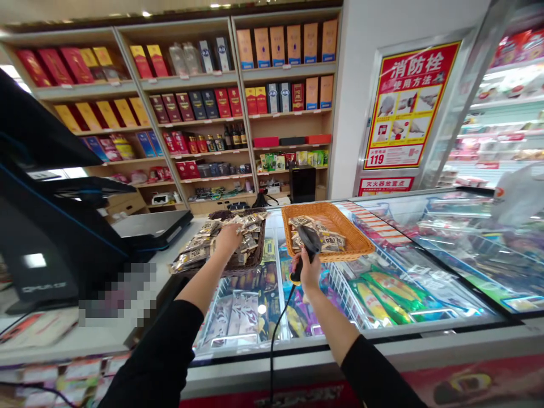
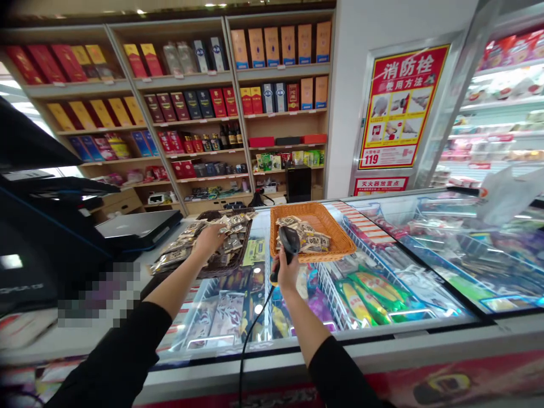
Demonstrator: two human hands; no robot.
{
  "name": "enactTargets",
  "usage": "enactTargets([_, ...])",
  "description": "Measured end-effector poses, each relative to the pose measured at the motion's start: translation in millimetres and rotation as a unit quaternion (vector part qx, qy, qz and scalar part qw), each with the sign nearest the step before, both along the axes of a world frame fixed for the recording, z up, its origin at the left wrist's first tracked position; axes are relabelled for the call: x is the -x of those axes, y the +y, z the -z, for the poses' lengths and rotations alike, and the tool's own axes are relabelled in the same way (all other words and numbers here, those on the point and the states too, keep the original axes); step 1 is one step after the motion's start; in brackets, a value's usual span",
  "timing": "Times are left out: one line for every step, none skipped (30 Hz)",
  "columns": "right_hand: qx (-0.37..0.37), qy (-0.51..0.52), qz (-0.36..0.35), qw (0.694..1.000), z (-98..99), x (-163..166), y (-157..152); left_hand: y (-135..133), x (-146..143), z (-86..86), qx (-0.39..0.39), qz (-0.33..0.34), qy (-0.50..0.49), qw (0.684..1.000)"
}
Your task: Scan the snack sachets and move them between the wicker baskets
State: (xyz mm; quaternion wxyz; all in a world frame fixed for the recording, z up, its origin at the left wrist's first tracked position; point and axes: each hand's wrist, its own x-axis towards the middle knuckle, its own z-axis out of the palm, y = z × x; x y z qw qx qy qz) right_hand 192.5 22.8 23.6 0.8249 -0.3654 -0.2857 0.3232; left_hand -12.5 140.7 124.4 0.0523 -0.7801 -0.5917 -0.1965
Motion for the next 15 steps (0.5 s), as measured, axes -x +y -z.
enactTargets([0.007, -0.028, -0.023, 0.999, 1.6, 6.6, 2.3, 2.6, 12.9, 4.0, 0.005, -0.028, 0.008, 1.000])
enactTargets([0.014, -0.053, -0.045, 0.997, 3.0, 12.9, 5.0, 4.9, 22.8, 9.3, 0.010, -0.044, 0.018, 0.999])
enactTargets([0.019, -0.074, -0.062, 0.995, 4.3, 18.6, 7.8, 6.9, 29.7, 15.4, 0.015, -0.052, 0.032, 0.998])
enactTargets([0.022, -0.088, -0.076, 0.993, 5.7, 23.7, 10.8, 8.6, 33.6, 21.5, 0.020, -0.055, 0.050, 0.997])
enactTargets([0.024, -0.097, -0.083, 0.992, 7.1, 28.0, 13.6, 10.2, 35.1, 27.2, 0.023, -0.055, 0.069, 0.996])
enactTargets([0.026, -0.101, -0.086, 0.991, 8.7, 31.4, 15.9, 11.6, 34.8, 31.8, 0.023, -0.051, 0.088, 0.995])
enactTargets([0.029, -0.102, -0.084, 0.991, 10.3, 34.0, 17.8, 12.8, 33.4, 35.1, 0.021, -0.049, 0.102, 0.993])
enactTargets([0.034, -0.101, -0.081, 0.991, 12.0, 35.8, 18.9, 13.9, 31.6, 37.2, 0.016, -0.047, 0.110, 0.993])
enactTargets([0.039, -0.099, -0.078, 0.991, 13.6, 36.8, 19.2, 14.8, 30.0, 38.0, 0.008, -0.045, 0.110, 0.993])
enactTargets([0.044, -0.096, -0.077, 0.991, 14.9, 37.1, 18.9, 15.3, 28.8, 38.1, 0.001, -0.042, 0.107, 0.993])
enactTargets([0.049, -0.092, -0.079, 0.991, 15.8, 37.0, 17.9, 15.4, 28.1, 37.6, -0.005, -0.037, 0.102, 0.994])
enactTargets([0.052, -0.087, -0.081, 0.991, 16.3, 36.4, 16.4, 15.0, 27.8, 37.1, -0.007, -0.031, 0.098, 0.995])
enactTargets([0.055, -0.082, -0.084, 0.992, 16.4, 35.7, 14.5, 14.2, 27.8, 36.7, -0.005, -0.024, 0.095, 0.995])
enactTargets([0.056, -0.077, -0.087, 0.992, 16.1, 34.9, 12.5, 13.0, 27.9, 36.6, 0.000, -0.015, 0.092, 0.996])
enactTargets([0.057, -0.074, -0.088, 0.992, 15.6, 34.3, 10.6, 11.6, 27.9, 36.9, 0.004, -0.008, 0.085, 0.996])
